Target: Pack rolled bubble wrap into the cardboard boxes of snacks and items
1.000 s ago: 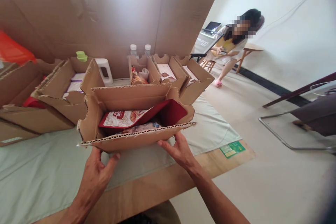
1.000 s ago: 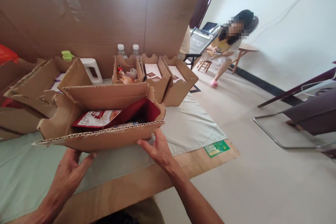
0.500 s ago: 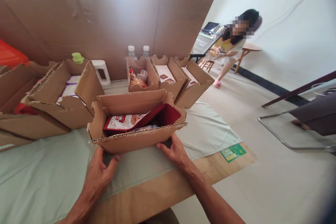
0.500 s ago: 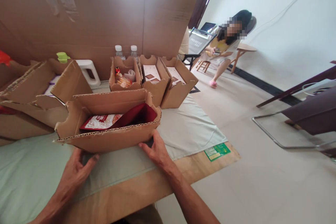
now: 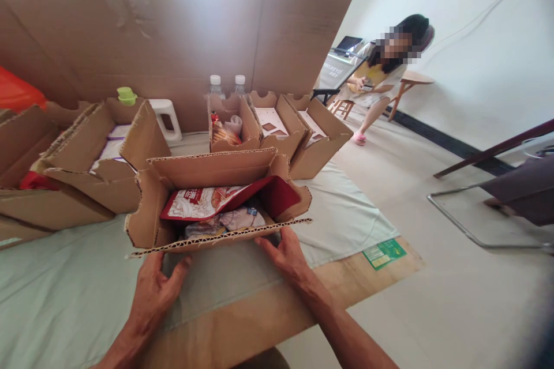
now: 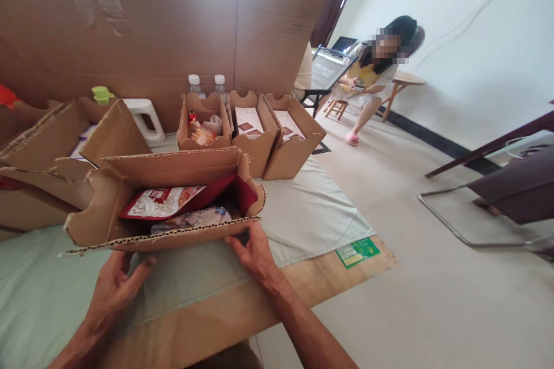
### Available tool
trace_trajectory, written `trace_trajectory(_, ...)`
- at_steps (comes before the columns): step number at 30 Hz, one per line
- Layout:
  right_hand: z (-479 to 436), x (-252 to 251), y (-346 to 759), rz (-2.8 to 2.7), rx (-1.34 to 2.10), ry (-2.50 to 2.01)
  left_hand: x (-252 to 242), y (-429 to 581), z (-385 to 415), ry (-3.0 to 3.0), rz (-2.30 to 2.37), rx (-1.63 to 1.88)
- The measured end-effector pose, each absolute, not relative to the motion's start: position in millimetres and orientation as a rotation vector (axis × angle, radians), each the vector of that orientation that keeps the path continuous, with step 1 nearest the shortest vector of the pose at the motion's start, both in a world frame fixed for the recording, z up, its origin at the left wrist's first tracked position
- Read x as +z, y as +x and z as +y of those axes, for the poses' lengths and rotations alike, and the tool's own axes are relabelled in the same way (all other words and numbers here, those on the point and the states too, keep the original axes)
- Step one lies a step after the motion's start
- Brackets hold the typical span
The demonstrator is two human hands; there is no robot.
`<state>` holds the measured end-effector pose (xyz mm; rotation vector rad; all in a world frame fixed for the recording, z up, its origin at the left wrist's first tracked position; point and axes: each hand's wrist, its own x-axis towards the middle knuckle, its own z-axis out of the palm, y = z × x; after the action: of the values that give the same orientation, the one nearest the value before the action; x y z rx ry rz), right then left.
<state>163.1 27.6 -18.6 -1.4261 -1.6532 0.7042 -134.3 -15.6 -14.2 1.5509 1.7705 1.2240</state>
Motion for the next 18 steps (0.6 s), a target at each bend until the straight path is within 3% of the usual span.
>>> trace_trajectory(18,28,-16,163,-1.670,0.684,-1.468,0,-121,-8,1.472,1.797,1.214)
